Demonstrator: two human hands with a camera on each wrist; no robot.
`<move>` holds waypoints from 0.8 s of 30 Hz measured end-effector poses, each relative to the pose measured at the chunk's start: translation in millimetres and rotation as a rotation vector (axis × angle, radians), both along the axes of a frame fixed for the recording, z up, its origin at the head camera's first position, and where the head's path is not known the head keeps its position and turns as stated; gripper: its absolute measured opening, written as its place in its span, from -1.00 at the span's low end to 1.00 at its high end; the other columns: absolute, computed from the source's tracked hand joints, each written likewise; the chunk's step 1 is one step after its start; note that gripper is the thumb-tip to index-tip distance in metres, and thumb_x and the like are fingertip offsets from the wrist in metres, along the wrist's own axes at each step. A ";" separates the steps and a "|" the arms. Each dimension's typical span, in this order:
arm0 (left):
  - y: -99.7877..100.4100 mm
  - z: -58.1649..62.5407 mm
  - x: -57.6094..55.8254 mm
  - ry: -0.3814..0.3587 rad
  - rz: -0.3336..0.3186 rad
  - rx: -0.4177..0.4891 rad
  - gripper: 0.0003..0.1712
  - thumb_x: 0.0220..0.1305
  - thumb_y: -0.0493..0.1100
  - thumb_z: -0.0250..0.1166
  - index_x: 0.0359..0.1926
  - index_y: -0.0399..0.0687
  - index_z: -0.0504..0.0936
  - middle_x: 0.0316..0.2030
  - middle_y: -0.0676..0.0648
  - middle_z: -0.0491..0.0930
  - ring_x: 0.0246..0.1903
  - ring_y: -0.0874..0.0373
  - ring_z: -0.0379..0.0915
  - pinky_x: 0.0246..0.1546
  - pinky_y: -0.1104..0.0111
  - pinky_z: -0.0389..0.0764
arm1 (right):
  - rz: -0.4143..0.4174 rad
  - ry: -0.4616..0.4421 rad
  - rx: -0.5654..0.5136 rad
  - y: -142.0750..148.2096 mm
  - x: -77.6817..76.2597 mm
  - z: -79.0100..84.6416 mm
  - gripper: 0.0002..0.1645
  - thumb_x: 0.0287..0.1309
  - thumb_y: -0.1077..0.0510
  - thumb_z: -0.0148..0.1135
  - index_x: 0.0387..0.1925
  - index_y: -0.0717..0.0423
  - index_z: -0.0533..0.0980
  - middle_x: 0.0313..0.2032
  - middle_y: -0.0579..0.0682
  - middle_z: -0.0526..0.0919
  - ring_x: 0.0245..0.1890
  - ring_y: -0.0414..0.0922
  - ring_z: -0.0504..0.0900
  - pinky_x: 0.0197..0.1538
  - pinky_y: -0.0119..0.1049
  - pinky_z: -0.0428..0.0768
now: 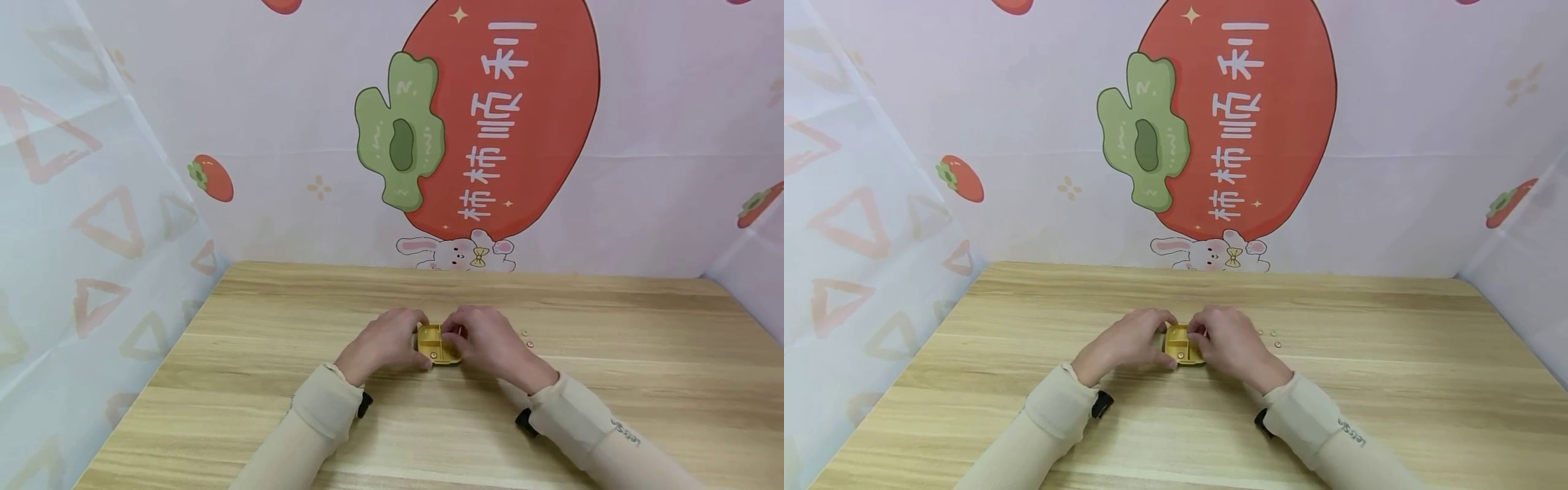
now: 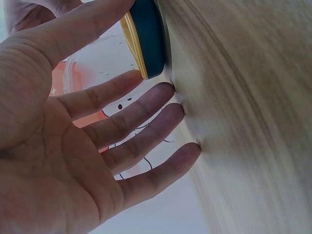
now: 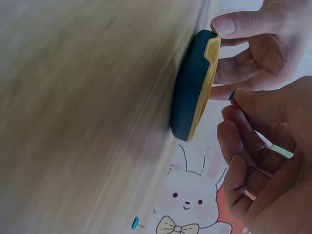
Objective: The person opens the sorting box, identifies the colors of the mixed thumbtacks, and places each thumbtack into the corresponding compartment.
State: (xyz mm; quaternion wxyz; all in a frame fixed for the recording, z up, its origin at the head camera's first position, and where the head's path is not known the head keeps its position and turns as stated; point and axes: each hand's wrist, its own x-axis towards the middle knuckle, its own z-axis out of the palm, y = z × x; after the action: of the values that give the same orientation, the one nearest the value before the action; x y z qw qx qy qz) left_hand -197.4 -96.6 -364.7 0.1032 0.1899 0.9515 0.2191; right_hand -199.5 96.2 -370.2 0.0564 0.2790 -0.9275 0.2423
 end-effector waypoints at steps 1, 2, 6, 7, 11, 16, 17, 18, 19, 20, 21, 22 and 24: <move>0.0 -0.1 0.0 0.001 -0.001 -0.001 -0.29 -0.22 0.11 0.48 0.01 -0.02 0.50 -0.17 0.03 0.49 -0.30 0.17 0.36 -0.34 0.33 0.39 | -0.002 0.006 0.004 -1.4 -0.1 -0.5 -0.96 0.02 0.08 0.30 -0.42 -0.07 0.61 -0.51 -0.35 0.44 -0.48 -0.32 0.41 -0.36 -0.39 0.40; 0.0 -0.1 0.0 0.001 -0.003 -0.002 -0.29 -0.22 0.11 0.48 0.01 -0.01 0.50 -0.17 0.03 0.48 -0.30 0.17 0.35 -0.34 0.33 0.39 | -0.004 0.013 0.008 -2.9 -0.3 -0.9 -0.95 0.02 0.08 0.29 -0.42 -0.07 0.61 -0.51 -0.35 0.44 -0.48 -0.32 0.41 -0.35 -0.39 0.40; 0.0 0.6 0.4 0.002 -0.002 -0.006 -0.28 -0.21 0.12 0.48 0.02 -0.01 0.49 -0.17 0.03 0.48 -0.29 0.18 0.35 -0.33 0.32 0.39 | -0.014 0.023 0.019 -8.7 -0.2 -1.8 -0.96 0.02 0.09 0.30 -0.41 -0.08 0.61 -0.49 -0.35 0.44 -0.46 -0.32 0.42 -0.31 -0.37 0.39; 0.0 0.8 0.5 0.005 -0.003 -0.007 -0.28 -0.21 0.12 0.48 0.02 -0.01 0.50 -0.16 0.03 0.48 -0.28 0.18 0.36 -0.32 0.32 0.39 | -0.015 0.024 0.023 -10.0 0.1 -1.8 -0.95 0.01 0.10 0.30 -0.41 -0.09 0.61 -0.48 -0.34 0.44 -0.45 -0.31 0.41 -0.30 -0.37 0.39; 0.7 2.6 1.2 0.008 -0.004 -0.013 -0.29 -0.19 0.12 0.47 0.03 -0.01 0.49 -0.15 0.03 0.49 -0.26 0.18 0.36 -0.29 0.30 0.40 | -0.021 0.036 0.043 -14.2 1.5 -1.2 -0.93 0.01 0.10 0.30 -0.38 -0.09 0.62 -0.48 -0.32 0.43 -0.46 -0.30 0.40 -0.29 -0.35 0.39; 0.8 2.9 1.1 0.008 -0.006 -0.015 -0.30 -0.19 0.12 0.47 0.02 -0.02 0.49 -0.16 0.02 0.49 -0.27 0.18 0.36 -0.30 0.30 0.40 | -0.017 0.069 0.058 -16.5 1.0 -1.4 -0.92 0.01 0.11 0.30 -0.38 -0.07 0.63 -0.48 -0.30 0.42 -0.47 -0.30 0.40 -0.30 -0.35 0.39; 1.0 3.0 1.1 0.007 -0.005 -0.015 -0.30 -0.19 0.12 0.47 0.02 -0.01 0.49 -0.16 0.03 0.49 -0.27 0.18 0.36 -0.30 0.30 0.40 | -0.015 0.075 0.060 -16.5 0.8 -1.9 -0.93 0.01 0.11 0.30 -0.38 -0.07 0.63 -0.48 -0.29 0.43 -0.47 -0.30 0.40 -0.30 -0.34 0.39; 1.0 3.0 1.1 0.005 -0.004 -0.014 -0.30 -0.19 0.12 0.47 0.02 -0.01 0.49 -0.17 0.03 0.49 -0.27 0.18 0.36 -0.30 0.30 0.40 | -0.013 0.080 0.062 -16.6 0.5 -2.3 -0.93 0.00 0.11 0.31 -0.39 -0.07 0.62 -0.48 -0.29 0.43 -0.47 -0.30 0.40 -0.31 -0.35 0.39; 0.8 2.8 1.0 0.005 -0.004 -0.013 -0.31 -0.19 0.12 0.47 0.01 -0.01 0.50 -0.17 0.03 0.49 -0.27 0.18 0.36 -0.30 0.29 0.40 | -0.012 0.084 0.064 -16.6 0.2 -2.6 -0.93 0.00 0.12 0.31 -0.39 -0.07 0.62 -0.48 -0.30 0.43 -0.47 -0.30 0.40 -0.31 -0.35 0.39; 0.8 2.9 1.0 0.004 -0.003 -0.012 -0.31 -0.19 0.11 0.47 0.01 -0.01 0.50 -0.17 0.03 0.49 -0.27 0.18 0.36 -0.30 0.28 0.40 | -0.011 0.087 0.065 -16.7 -0.1 -2.9 -0.94 0.00 0.12 0.31 -0.40 -0.07 0.62 -0.49 -0.30 0.42 -0.47 -0.30 0.39 -0.32 -0.36 0.39; 0.7 2.7 1.0 0.004 -0.003 -0.012 -0.31 -0.20 0.11 0.47 0.00 -0.01 0.50 -0.18 0.03 0.49 -0.27 0.18 0.36 -0.30 0.28 0.40 | -0.009 0.091 0.068 -16.8 -0.3 -3.2 -0.94 -0.01 0.12 0.31 -0.40 -0.07 0.62 -0.49 -0.30 0.42 -0.48 -0.30 0.39 -0.33 -0.36 0.39; 0.8 2.7 0.8 0.006 -0.003 -0.014 -0.31 -0.20 0.12 0.47 0.01 -0.01 0.50 -0.18 0.03 0.49 -0.27 0.18 0.36 -0.29 0.27 0.40 | -0.008 0.094 0.070 -17.0 -0.5 -3.4 -0.94 0.00 0.13 0.30 -0.40 -0.08 0.62 -0.49 -0.30 0.42 -0.48 -0.30 0.39 -0.33 -0.37 0.39; 0.4 2.1 0.8 0.009 -0.003 -0.016 -0.30 -0.20 0.12 0.47 0.01 -0.01 0.50 -0.18 0.04 0.49 -0.26 0.18 0.36 -0.28 0.27 0.40 | -0.004 0.096 0.075 -17.6 -1.1 -3.7 -0.94 0.00 0.13 0.30 -0.40 -0.08 0.62 -0.50 -0.31 0.41 -0.49 -0.31 0.39 -0.34 -0.38 0.38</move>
State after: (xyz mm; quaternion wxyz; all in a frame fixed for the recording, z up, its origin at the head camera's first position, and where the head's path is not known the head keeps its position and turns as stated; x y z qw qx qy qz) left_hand -196.6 -96.2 -362.5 0.1008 0.1916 0.9533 0.2103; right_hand -200.6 78.6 -373.9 0.0910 0.2902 -0.9328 0.1935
